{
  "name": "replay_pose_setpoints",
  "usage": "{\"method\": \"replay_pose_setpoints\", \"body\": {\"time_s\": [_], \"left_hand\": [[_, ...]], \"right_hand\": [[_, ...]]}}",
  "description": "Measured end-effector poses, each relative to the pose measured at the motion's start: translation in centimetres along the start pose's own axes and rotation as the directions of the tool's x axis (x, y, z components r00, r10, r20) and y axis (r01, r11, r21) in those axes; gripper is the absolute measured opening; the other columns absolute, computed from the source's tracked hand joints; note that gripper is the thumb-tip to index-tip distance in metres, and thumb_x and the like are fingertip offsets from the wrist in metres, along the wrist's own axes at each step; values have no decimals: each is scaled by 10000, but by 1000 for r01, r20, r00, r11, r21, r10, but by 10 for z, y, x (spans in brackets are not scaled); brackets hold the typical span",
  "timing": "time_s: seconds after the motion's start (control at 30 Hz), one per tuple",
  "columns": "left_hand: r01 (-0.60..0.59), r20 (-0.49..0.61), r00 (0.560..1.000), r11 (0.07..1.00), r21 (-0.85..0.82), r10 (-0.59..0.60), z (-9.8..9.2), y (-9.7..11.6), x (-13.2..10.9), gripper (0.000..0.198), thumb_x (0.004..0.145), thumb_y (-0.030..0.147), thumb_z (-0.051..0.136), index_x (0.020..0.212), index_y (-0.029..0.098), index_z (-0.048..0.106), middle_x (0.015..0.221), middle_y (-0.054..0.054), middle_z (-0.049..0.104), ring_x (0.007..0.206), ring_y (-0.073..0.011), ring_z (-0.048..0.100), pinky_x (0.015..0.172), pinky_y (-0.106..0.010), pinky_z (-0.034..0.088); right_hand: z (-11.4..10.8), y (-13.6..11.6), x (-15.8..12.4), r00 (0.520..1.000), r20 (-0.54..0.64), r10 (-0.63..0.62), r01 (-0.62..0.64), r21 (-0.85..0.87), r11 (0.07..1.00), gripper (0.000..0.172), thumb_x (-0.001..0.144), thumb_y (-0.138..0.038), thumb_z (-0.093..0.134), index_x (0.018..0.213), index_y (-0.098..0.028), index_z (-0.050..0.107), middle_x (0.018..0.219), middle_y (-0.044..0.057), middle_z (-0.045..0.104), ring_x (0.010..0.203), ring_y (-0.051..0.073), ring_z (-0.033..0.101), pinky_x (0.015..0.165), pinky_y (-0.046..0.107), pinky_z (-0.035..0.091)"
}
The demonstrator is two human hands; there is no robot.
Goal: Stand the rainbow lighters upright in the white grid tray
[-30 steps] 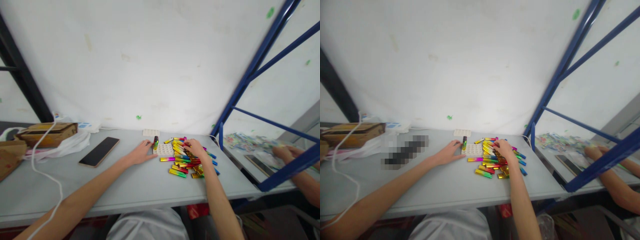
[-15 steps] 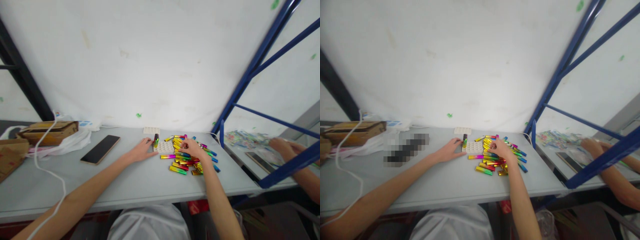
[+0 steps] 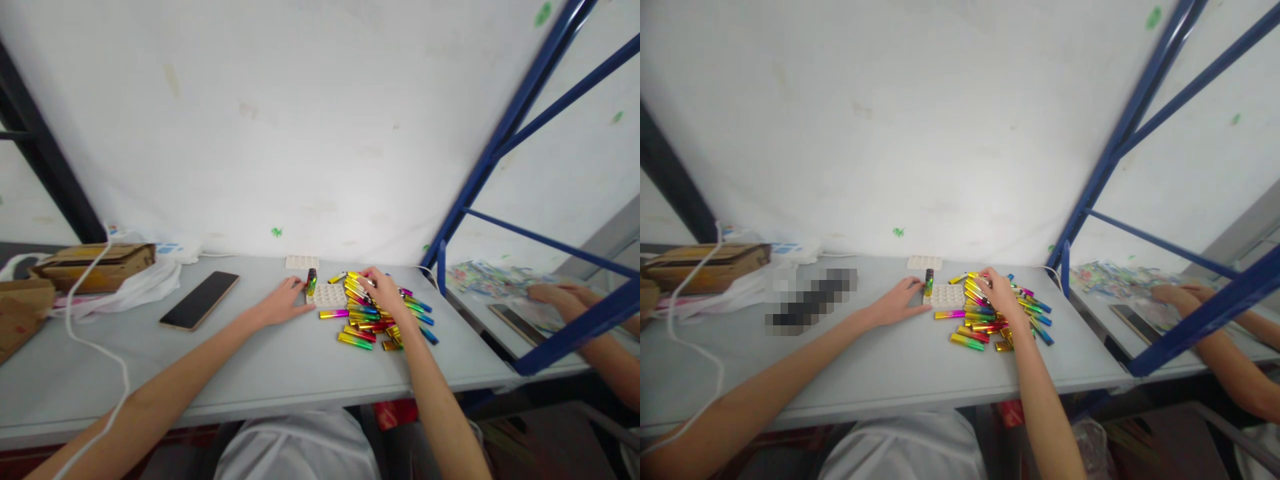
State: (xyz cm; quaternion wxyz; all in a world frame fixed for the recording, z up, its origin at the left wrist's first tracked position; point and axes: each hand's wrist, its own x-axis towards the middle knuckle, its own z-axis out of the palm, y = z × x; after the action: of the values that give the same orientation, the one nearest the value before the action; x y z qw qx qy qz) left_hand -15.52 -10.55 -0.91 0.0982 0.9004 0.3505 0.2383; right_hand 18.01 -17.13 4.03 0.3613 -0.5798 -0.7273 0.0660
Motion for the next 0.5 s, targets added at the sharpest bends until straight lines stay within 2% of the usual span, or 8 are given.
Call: {"method": "replay_pose_setpoints", "body": {"time_s": [0.07,0.17,0.23,0.3,0.43,0.5], "left_hand": [[-1,2,1000,1000,1,1,1,-1,0,694,971,776,561,1314,184,679,1386,-185,639,1312,-366,611,1183,-504,486],[-10,-5,1000,1000,-2,10,1,-2,0,686,972,771,563,1329,196,674,1382,-174,644,1298,-361,615,1180,-508,484],[-11,-7,1000,1000,-4,11,2,-3,0,682,970,773,567,1329,203,674,1376,-166,645,1297,-359,617,1180,-505,482],[-9,-7,1000,1000,-3,9,2,-3,0,683,971,776,563,1326,203,672,1379,-166,638,1305,-361,614,1185,-505,478],[-9,6,1000,1000,0,9,2,-2,-1,687,985,764,557,1338,184,658,1391,-179,620,1314,-355,608,1197,-492,468],[-6,1,1000,1000,0,6,2,-1,-1,684,986,755,565,1335,174,655,1377,-181,622,1313,-354,606,1197,-485,467]], "right_hand": [[2,-5,2,998,-68,-3,7,60,998,340,1002,-517,590,1077,-213,723,843,31,740,696,206,604,707,317,432],[4,-10,5,994,-101,50,-32,169,985,415,920,-623,656,925,-212,715,698,-10,611,641,189,521,652,310,390],[6,-14,6,990,-105,99,-71,247,966,498,881,-706,668,768,-222,637,623,-32,494,616,177,467,626,310,359],[8,-19,8,987,-96,125,-86,339,937,570,891,-769,625,707,-232,566,625,-29,471,624,174,462,622,310,367],[17,-42,14,993,32,110,-108,591,799,602,880,-842,606,856,-240,599,771,9,613,698,192,578,641,313,482],[23,-59,19,991,95,89,-130,695,707,600,857,-838,651,1000,-257,606,798,-7,621,645,169,569,592,292,476]]}}
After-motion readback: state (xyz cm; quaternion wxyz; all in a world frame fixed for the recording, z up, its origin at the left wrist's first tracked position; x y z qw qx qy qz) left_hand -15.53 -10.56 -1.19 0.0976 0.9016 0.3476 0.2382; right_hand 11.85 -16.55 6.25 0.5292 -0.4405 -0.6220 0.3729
